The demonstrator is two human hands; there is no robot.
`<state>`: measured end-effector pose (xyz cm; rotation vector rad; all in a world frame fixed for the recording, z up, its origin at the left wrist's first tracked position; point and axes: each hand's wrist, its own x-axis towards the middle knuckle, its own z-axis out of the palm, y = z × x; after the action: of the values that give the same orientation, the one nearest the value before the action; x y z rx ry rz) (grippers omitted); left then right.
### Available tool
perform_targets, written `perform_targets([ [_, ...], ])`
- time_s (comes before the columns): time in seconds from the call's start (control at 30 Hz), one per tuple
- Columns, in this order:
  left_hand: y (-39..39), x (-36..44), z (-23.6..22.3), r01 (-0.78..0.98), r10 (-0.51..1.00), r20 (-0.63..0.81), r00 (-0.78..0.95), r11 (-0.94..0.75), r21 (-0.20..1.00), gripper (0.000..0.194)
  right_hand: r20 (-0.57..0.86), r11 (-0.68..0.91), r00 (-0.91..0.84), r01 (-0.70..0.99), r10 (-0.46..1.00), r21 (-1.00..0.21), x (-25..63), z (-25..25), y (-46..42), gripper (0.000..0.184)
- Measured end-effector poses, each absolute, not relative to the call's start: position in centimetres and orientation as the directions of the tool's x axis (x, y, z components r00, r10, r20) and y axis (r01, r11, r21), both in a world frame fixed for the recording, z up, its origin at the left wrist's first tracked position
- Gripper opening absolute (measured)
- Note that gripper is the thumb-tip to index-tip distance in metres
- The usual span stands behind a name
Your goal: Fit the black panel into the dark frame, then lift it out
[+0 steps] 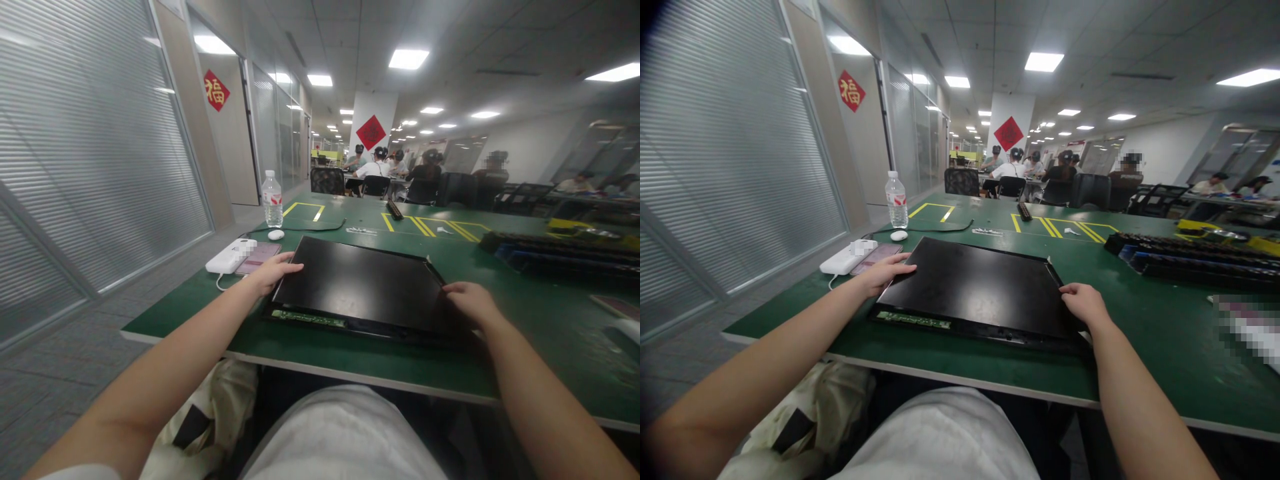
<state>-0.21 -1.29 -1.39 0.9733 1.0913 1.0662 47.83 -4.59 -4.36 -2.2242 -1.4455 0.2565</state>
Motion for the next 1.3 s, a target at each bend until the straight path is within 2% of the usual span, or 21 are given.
perform_targets([
  [0.33, -1.5, -0.5, -1.3, -0.082, 0.976, -0.183, 0.114, 0.193, 0.978, 0.066, 0.069, -0.327, 0.415, 0.799, 0.907, -0.504, 47.3, -4.2, -4.7, 0.039],
  [0.67, -1.6, -0.5, -1.0, -0.128, 0.979, -0.072, 0.193, 0.098, 0.987, 0.061, 0.132, -0.301, 0.419, 0.807, 0.898, -0.509, 47.5, -4.5, -4.6, 0.027],
  [0.77, -2.0, -0.2, -0.5, -0.182, 0.977, 0.012, 0.212, 0.027, 0.983, 0.06, 0.118, -0.299, 0.435, 0.768, 0.893, -0.566, 47.9, -4.8, -4.3, 0.027],
  [0.9, -2.6, 0.4, -0.1, -0.273, 0.963, 0.104, 0.248, -0.034, 0.961, 0.065, 0.129, -0.287, 0.498, 0.67, 0.857, -0.685, 48.3, -5.1, -3.9, 0.042],
  [1.1, -2.7, 0.9, -0.2, -0.346, 0.954, 0.18, 0.241, -0.089, 0.934, 0.073, -0.004, -0.291, 0.535, 0.453, 0.845, -0.843, 48.4, -5.2, -3.9, 0.03],
  [1.2, -2.6, 0.9, -0.2, -0.361, 0.959, 0.212, 0.186, -0.134, 0.923, 0.078, -0.006, -0.229, 0.532, 0.353, 0.847, -0.907, 48.2, -4.9, -4.1, 0.032],
  [1.3, -2.4, 0.6, 0.1, -0.332, 0.966, 0.221, 0.131, -0.168, 0.928, 0.08, 0.083, -0.102, 0.487, 0.342, 0.869, -0.934, 47.8, -4.2, -4.5, 0.038],
])
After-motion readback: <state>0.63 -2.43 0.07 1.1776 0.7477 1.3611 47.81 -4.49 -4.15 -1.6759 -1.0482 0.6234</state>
